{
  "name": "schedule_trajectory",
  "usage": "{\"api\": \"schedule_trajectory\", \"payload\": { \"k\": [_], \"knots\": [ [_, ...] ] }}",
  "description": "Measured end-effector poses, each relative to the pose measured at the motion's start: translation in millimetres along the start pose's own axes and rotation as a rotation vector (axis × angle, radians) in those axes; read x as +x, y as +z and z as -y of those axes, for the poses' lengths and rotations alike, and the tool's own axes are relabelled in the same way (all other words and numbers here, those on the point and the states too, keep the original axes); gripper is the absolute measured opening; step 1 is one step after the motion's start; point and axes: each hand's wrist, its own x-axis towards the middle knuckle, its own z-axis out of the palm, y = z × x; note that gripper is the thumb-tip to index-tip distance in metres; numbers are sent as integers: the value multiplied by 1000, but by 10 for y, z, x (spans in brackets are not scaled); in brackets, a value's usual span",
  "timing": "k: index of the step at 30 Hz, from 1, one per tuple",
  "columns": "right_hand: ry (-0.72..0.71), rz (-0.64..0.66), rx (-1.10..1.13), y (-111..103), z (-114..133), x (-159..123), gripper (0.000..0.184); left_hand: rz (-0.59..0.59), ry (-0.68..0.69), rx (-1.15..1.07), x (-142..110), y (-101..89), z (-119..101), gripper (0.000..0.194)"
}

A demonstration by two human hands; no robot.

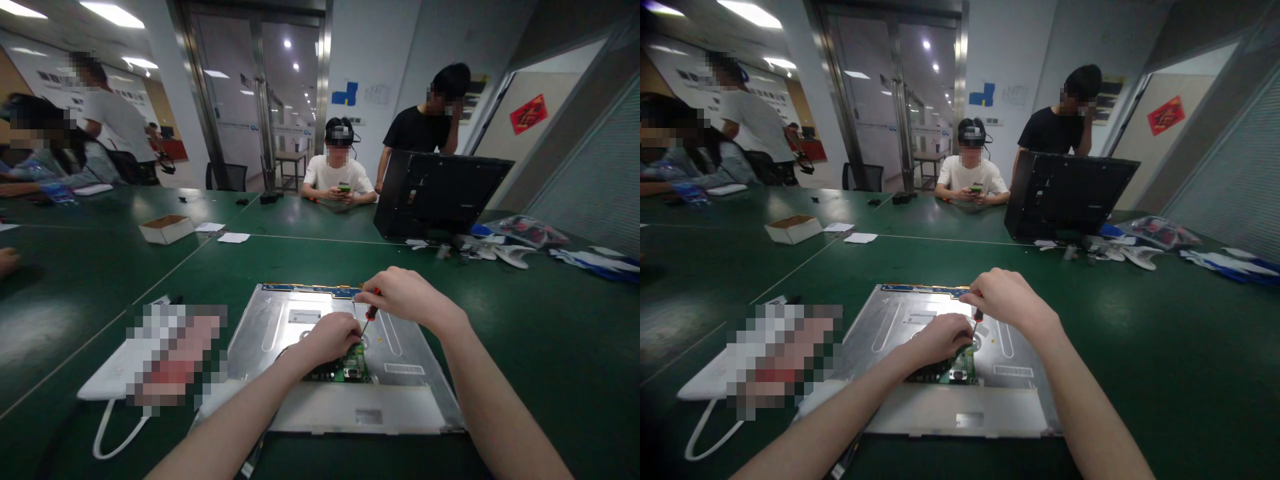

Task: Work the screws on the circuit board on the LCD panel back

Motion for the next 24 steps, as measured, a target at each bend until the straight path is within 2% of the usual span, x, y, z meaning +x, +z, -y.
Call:
{"api": "schedule_trajectory", "payload": {
  "k": [6,13,24],
  "knots": [
    [-51,-19,3,2,-10,-62,17,-18,1,35,-7,22,-11,9],
    [-102,32,150,35,-126,-55,30,-32,15,36,-16,29,-13,9],
    [-131,-57,140,71,7,27,12,-23,1,36,-17,40,-6,9]
  ]
}}
